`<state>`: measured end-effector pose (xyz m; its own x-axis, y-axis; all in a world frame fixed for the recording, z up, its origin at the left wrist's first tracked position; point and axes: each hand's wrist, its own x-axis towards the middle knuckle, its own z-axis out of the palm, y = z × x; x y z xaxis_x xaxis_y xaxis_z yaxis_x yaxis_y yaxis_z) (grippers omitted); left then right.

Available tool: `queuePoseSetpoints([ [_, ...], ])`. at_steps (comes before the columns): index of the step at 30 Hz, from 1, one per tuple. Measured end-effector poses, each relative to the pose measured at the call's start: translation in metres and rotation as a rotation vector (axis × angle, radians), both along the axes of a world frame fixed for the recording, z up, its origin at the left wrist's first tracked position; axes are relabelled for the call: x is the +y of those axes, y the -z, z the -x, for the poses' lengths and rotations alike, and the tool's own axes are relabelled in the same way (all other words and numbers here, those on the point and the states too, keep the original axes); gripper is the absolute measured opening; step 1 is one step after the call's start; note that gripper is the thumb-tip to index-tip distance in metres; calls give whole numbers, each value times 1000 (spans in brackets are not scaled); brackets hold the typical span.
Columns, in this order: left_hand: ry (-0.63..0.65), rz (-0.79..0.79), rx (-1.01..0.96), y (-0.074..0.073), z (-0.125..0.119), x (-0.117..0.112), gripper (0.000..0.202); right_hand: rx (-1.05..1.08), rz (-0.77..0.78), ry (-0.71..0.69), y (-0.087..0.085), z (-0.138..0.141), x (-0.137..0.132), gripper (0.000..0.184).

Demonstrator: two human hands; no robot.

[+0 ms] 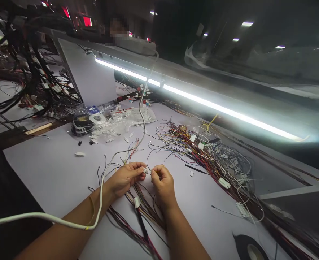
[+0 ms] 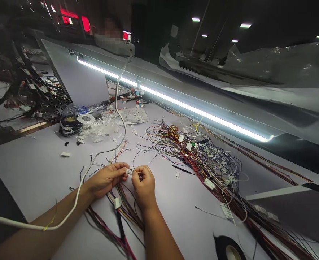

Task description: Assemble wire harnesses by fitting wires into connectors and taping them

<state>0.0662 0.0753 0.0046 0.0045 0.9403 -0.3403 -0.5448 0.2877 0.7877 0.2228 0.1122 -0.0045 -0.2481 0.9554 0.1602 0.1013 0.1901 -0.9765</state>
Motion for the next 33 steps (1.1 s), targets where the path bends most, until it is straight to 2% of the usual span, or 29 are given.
queuePoseSetpoints([
  [3, -14, 8, -7, 1, 2, 0, 22, 10, 47, -6, 1, 0, 1, 11],
  [8, -11, -5, 3, 1, 2, 2, 22, -50, -19, -55, 3, 0, 3, 8],
  [12, -13, -18, 78, 0, 0, 2, 23, -81, -12, -39, 5, 2, 3, 10],
  [14, -15, -63, 234, 0, -1, 2, 22, -95, -21, -14, 5, 3, 2, 10],
  [18, -37, -287, 696, 1, -1, 1, 12, -113, -64, 21, 4, 4, -1, 11],
  [20, -38, -344, 764, 3, 0, 1, 11, -109, -70, -2, 3, 4, -2, 12],
  [22, -23, -326, 692, 5, 1, 1, 12, -84, -36, -30, 4, 4, -2, 13],
  [26, -29, -175, 459, 4, 0, 0, 20, 22, 132, -35, 8, 3, -1, 14],
  [29, -25, -136, 425, 4, -2, -1, 21, 76, 207, -54, 9, 5, -2, 17],
  [33, -9, -160, 432, 7, -4, 0, 20, 100, 219, -77, 8, 7, -3, 17],
])
